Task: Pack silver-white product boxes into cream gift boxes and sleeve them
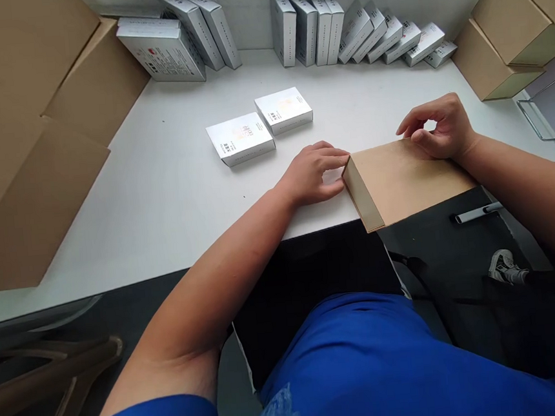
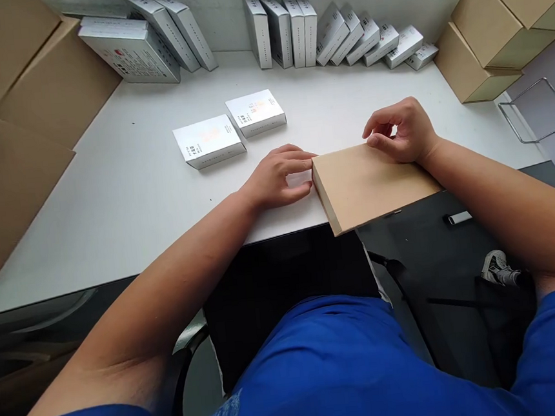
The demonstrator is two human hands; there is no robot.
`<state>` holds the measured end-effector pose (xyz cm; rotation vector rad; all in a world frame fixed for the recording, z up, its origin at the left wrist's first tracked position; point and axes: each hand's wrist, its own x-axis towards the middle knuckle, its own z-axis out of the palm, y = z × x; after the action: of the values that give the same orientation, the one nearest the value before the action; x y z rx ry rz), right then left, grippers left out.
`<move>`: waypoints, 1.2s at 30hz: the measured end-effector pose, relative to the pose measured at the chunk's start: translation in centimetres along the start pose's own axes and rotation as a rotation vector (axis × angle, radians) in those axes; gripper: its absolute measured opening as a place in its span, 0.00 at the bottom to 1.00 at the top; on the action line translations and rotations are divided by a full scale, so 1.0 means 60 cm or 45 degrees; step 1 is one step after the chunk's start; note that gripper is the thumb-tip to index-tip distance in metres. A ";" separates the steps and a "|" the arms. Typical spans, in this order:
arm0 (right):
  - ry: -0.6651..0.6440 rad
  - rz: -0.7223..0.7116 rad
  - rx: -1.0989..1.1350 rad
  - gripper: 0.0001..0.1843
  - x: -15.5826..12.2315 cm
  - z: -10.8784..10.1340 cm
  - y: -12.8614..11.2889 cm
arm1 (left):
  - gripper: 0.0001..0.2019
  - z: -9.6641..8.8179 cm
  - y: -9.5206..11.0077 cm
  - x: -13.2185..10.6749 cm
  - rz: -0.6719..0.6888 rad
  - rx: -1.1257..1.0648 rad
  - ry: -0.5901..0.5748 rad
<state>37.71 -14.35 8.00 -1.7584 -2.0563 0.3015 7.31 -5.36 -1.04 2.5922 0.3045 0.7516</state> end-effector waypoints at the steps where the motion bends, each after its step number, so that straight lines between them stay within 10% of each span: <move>1: 0.016 -0.031 0.024 0.46 0.002 0.002 0.003 | 0.18 0.000 0.003 -0.002 0.016 -0.004 -0.001; 19: 0.110 -0.146 -0.071 0.40 0.015 0.004 -0.027 | 0.19 0.013 -0.007 0.004 0.136 0.315 0.498; 30: 0.218 -0.283 -0.414 0.26 0.079 0.022 -0.062 | 0.14 0.010 -0.029 -0.017 -0.171 0.264 0.719; 36: 0.400 0.001 -0.366 0.18 0.008 -0.024 -0.101 | 0.10 -0.025 -0.041 -0.028 -0.142 0.273 0.933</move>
<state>32.89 -15.08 11.92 -1.8290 -1.9412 -0.2697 4.85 -3.19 -1.79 2.3529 0.7692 1.6847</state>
